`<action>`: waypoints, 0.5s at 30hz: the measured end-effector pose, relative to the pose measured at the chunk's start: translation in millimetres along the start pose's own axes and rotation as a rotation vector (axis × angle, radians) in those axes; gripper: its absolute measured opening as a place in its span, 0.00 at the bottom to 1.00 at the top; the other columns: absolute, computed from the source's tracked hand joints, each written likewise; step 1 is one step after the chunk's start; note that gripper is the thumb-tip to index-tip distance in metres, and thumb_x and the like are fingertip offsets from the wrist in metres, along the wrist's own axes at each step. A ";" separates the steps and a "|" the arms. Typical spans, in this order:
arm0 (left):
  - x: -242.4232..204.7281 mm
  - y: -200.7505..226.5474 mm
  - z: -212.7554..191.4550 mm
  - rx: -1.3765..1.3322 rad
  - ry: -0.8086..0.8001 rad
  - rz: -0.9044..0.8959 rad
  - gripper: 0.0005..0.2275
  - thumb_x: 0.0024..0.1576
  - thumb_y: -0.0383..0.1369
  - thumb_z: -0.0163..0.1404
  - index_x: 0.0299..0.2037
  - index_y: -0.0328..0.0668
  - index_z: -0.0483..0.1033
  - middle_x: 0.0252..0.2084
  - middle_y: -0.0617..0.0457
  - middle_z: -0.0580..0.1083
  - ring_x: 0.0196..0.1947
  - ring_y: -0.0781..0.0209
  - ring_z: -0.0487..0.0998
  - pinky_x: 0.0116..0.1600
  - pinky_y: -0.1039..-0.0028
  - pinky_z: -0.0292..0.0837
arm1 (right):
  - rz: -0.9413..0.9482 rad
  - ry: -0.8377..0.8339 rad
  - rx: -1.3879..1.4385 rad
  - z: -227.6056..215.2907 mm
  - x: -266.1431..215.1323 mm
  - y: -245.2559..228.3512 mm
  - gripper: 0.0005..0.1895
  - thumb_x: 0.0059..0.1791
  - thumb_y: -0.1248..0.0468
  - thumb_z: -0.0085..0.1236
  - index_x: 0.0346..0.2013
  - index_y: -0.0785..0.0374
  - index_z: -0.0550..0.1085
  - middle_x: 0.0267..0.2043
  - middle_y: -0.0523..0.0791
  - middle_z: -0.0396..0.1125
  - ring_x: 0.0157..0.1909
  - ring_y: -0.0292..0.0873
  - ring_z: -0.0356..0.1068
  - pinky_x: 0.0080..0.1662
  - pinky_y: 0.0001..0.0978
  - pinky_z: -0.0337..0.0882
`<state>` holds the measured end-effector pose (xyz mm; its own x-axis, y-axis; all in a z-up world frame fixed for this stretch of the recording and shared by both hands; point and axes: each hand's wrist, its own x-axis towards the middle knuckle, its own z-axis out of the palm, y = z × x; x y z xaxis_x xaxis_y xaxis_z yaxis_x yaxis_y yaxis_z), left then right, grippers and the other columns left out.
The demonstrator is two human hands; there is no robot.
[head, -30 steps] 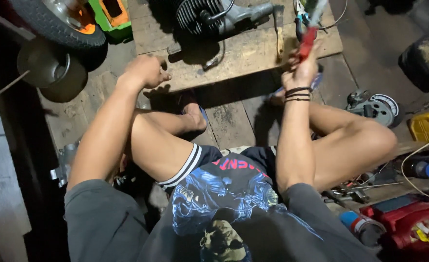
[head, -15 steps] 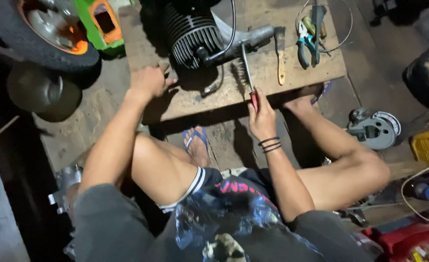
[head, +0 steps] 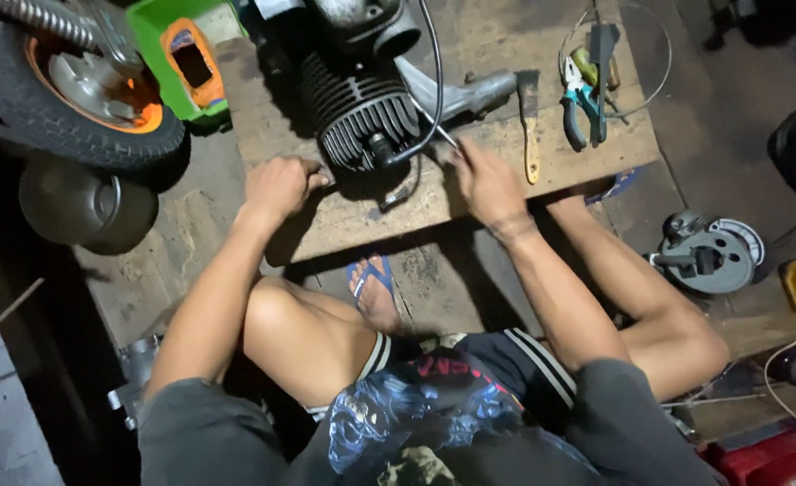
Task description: The person sits on the floor and cleans a small engine placed on a wooden board using a wire brush and a screwdriver. They scrub the engine's cooling fins and surrounding areas, occasionally switching between the brush and the screwdriver to remove dirt.
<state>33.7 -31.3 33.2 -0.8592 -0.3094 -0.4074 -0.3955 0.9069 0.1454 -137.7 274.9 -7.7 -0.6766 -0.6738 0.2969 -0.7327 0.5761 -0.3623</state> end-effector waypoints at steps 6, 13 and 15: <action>-9.3 2.5 -9.7 -0.025 -0.001 0.022 0.16 0.65 0.48 0.47 0.57 0.56 0.80 0.50 0.42 0.80 0.50 0.35 0.81 0.54 0.46 0.77 | 0.033 -0.049 0.015 -10.6 -25.3 7.8 0.17 0.58 0.55 0.50 0.61 0.53 0.71 0.39 0.51 0.73 0.40 0.57 0.77 0.38 0.48 0.78; 3.4 -3.6 10.5 0.073 0.022 -0.012 0.14 0.65 0.47 0.47 0.55 0.63 0.81 0.48 0.47 0.81 0.48 0.39 0.82 0.53 0.49 0.79 | 0.041 -0.114 0.042 -8.7 -9.5 12.3 0.18 0.58 0.56 0.47 0.62 0.52 0.69 0.43 0.55 0.74 0.43 0.61 0.76 0.42 0.54 0.77; 0.1 -4.5 10.0 0.079 0.030 0.002 0.15 0.65 0.48 0.46 0.56 0.62 0.81 0.47 0.46 0.81 0.47 0.39 0.83 0.52 0.49 0.78 | 0.024 -0.061 0.049 10.7 11.8 2.1 0.18 0.57 0.54 0.49 0.62 0.49 0.68 0.42 0.50 0.75 0.43 0.55 0.77 0.42 0.51 0.77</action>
<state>38.6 -32.5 23.5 -0.8696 -0.3152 -0.3800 -0.3682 0.9268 0.0740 -146.5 263.2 -14.4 -0.6868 -0.6883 0.2335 -0.7111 0.5697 -0.4120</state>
